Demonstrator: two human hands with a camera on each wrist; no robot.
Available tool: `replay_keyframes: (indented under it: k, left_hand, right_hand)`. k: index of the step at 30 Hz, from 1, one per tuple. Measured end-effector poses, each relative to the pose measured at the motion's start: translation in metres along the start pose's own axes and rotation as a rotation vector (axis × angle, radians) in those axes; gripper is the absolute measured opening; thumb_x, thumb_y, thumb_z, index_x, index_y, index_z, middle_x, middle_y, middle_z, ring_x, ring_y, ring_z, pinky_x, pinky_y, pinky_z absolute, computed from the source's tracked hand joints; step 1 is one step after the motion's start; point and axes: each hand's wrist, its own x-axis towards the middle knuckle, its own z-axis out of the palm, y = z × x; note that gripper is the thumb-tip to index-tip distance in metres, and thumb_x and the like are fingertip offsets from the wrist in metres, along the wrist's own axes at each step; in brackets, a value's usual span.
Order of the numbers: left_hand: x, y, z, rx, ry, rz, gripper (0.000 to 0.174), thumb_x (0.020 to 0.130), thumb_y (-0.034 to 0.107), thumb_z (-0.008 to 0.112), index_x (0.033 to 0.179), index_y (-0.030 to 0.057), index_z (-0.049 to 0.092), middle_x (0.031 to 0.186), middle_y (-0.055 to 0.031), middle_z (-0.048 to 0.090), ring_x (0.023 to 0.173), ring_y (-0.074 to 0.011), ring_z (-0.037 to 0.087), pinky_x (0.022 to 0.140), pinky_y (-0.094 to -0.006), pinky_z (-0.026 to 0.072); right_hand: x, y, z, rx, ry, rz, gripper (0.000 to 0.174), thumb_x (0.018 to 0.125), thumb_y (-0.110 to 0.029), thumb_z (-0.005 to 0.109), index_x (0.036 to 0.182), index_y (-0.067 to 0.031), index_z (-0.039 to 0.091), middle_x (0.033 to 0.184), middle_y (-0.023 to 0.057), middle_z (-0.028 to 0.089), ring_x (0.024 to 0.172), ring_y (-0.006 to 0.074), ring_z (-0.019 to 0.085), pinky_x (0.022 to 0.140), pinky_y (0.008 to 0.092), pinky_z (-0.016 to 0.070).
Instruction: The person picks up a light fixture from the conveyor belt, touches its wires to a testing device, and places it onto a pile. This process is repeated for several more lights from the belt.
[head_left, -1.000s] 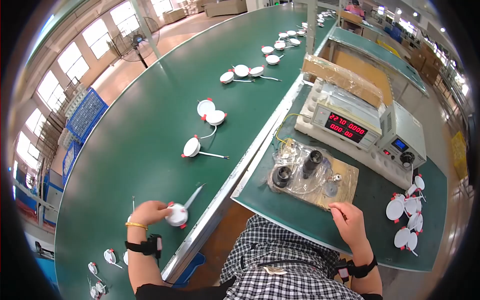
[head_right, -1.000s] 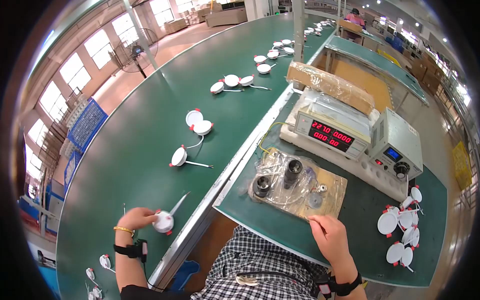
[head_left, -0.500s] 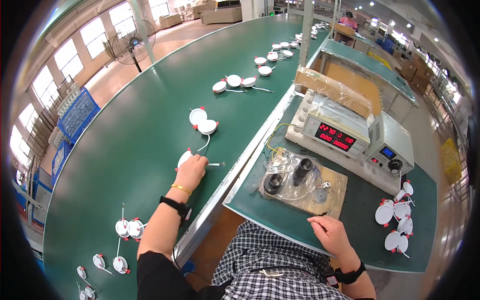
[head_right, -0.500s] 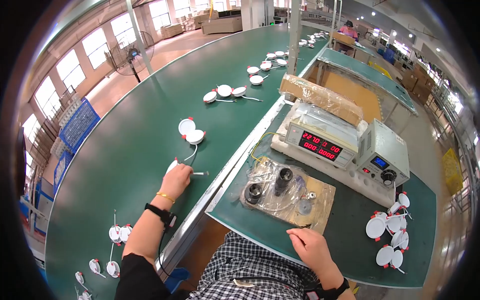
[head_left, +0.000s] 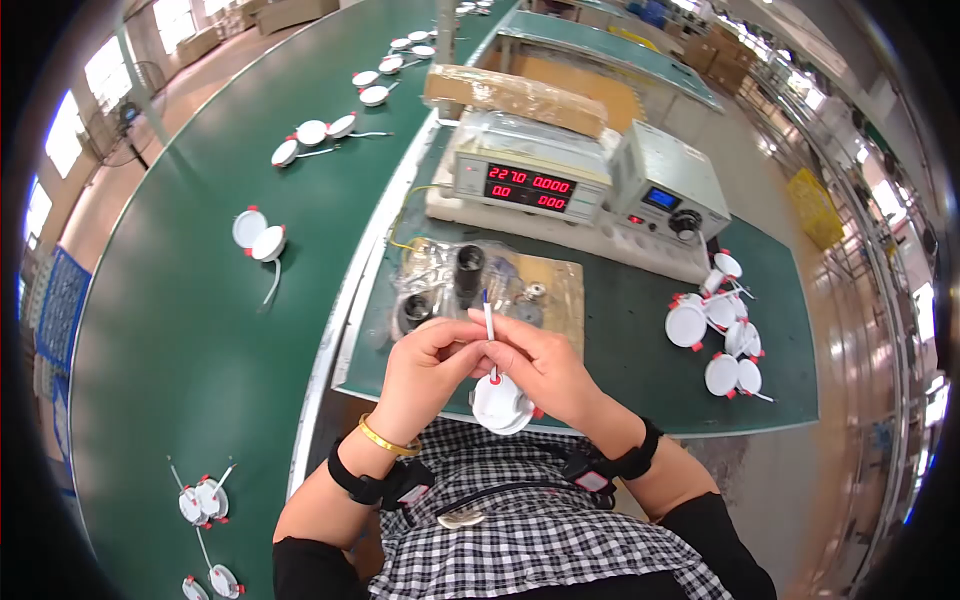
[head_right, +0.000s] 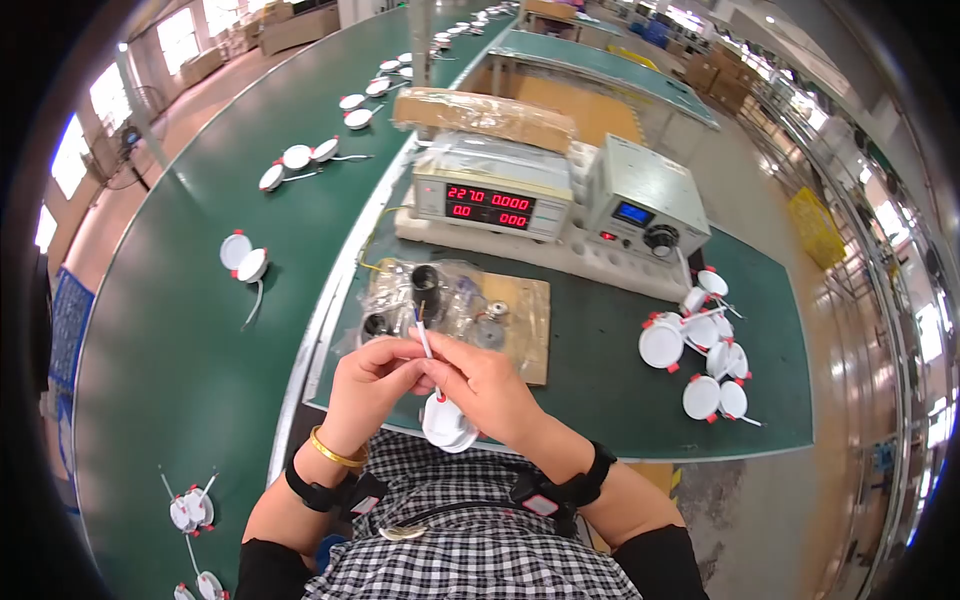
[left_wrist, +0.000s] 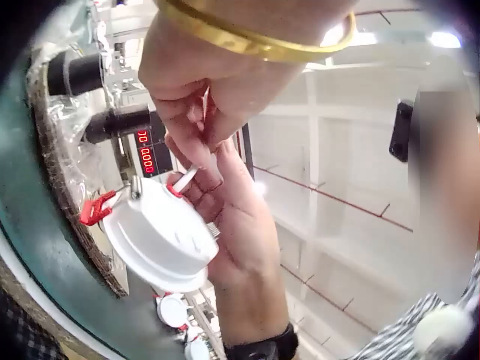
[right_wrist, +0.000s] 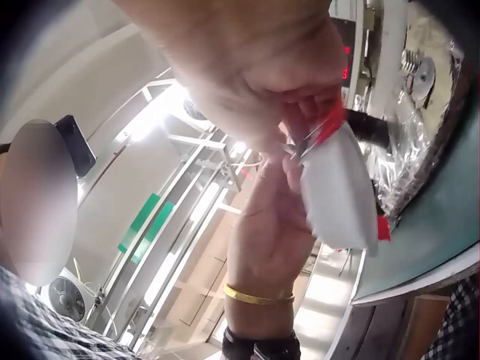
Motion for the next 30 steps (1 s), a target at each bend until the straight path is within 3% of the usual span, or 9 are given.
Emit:
replay_keyframes:
  k: [2,3,7,9,17,21,24,27,30]
  left_hand:
    - [0.007,0.005,0.011,0.552,0.058,0.266,0.021,0.084,0.002,0.066,0.105,-0.0003,0.062,0.084,-0.0031,0.060,0.071,-0.0109,0.064,0.062,-0.0223,0.0513]
    - [0.010,0.009,0.018,0.337,0.066,0.147,0.030,0.080,0.001,0.069,0.108,0.0036,0.061,0.083,-0.0046,0.056,0.073,-0.0127,0.063,0.060,-0.0229,0.0500]
    - [0.030,0.031,0.028,0.534,0.079,0.453,0.045,0.080,-0.007,0.064,0.123,0.0063,0.056,0.096,-0.0077,0.062,0.090,-0.0150,0.065,0.068,-0.0252,0.0538]
    - [0.041,0.024,0.026,0.844,0.014,0.897,0.043,0.080,-0.007,0.063,0.121,0.0077,0.060,0.106,-0.0114,0.064,0.093,-0.0223,0.065,0.076,-0.0299,0.0539]
    - [0.040,0.011,0.032,0.884,0.068,0.865,0.038,0.078,-0.005,0.065,0.115,0.0051,0.064,0.104,-0.0118,0.065,0.089,-0.0269,0.064,0.074,-0.0329,0.0532]
    - [0.036,0.003,0.032,0.879,0.163,0.876,0.025,0.079,0.002,0.067,0.104,0.0049,0.067,0.091,-0.0090,0.066,0.079,-0.0263,0.065,0.066,-0.0334,0.0530]
    - [0.031,-0.011,0.037,0.765,0.139,0.740,0.014,0.079,0.002,0.068,0.093,0.0024,0.069,0.082,-0.0126,0.066,0.075,-0.0272,0.065,0.064,-0.0340,0.0518]
    - [0.026,-0.029,0.037,0.238,0.058,0.356,0.026,0.091,0.009,0.060,0.115,0.0008,0.063,0.104,-0.0111,0.067,0.088,-0.0189,0.065,0.075,-0.0274,0.0502]
    - [0.012,-0.057,0.035,0.078,0.024,0.129,0.035,0.096,0.015,0.054,0.128,-0.0005,0.054,0.117,-0.0091,0.062,0.100,-0.0150,0.061,0.083,-0.0255,0.0479]
  right_hand:
    - [-0.008,0.005,-0.008,0.087,0.057,0.037,0.033,0.096,-0.014,0.053,0.128,-0.0035,0.056,0.083,0.0013,0.064,0.069,0.0046,0.056,0.062,0.0209,0.0462]
    - [-0.010,0.006,-0.013,0.086,0.067,0.047,0.033,0.096,-0.014,0.053,0.128,-0.0035,0.056,0.083,0.0013,0.064,0.069,0.0046,0.056,0.062,0.0209,0.0462]
    - [-0.019,0.012,-0.028,0.140,0.087,0.197,0.031,0.097,-0.012,0.048,0.124,-0.0024,0.058,0.077,0.0011,0.061,0.069,0.0051,0.055,0.062,0.0200,0.0454]
    - [-0.023,0.011,-0.032,0.105,0.042,0.147,0.028,0.097,-0.014,0.047,0.118,-0.0003,0.060,0.078,0.0026,0.062,0.070,0.0070,0.057,0.063,0.0221,0.0466]
    - [-0.028,0.019,-0.031,0.165,0.004,0.172,0.025,0.098,-0.014,0.045,0.113,0.0006,0.057,0.080,0.0046,0.063,0.070,0.0099,0.058,0.064,0.0239,0.0469]
    - [-0.030,0.018,-0.027,0.178,0.054,0.198,0.023,0.099,-0.013,0.043,0.112,0.0001,0.056,0.081,0.0062,0.065,0.072,0.0095,0.058,0.065,0.0238,0.0470]
    - [-0.033,0.018,-0.022,0.173,0.093,0.163,0.022,0.099,-0.013,0.042,0.111,-0.0002,0.056,0.081,0.0059,0.064,0.072,0.0094,0.058,0.065,0.0235,0.0468]
    - [-0.034,0.023,-0.021,0.138,0.115,0.091,0.022,0.100,-0.012,0.042,0.115,-0.0006,0.053,0.083,0.0067,0.065,0.073,0.0091,0.057,0.067,0.0234,0.0468]
    - [-0.034,0.023,-0.027,0.233,0.237,0.058,0.022,0.100,-0.012,0.044,0.120,-0.0020,0.045,0.087,0.0096,0.065,0.073,0.0096,0.057,0.069,0.0224,0.0469]
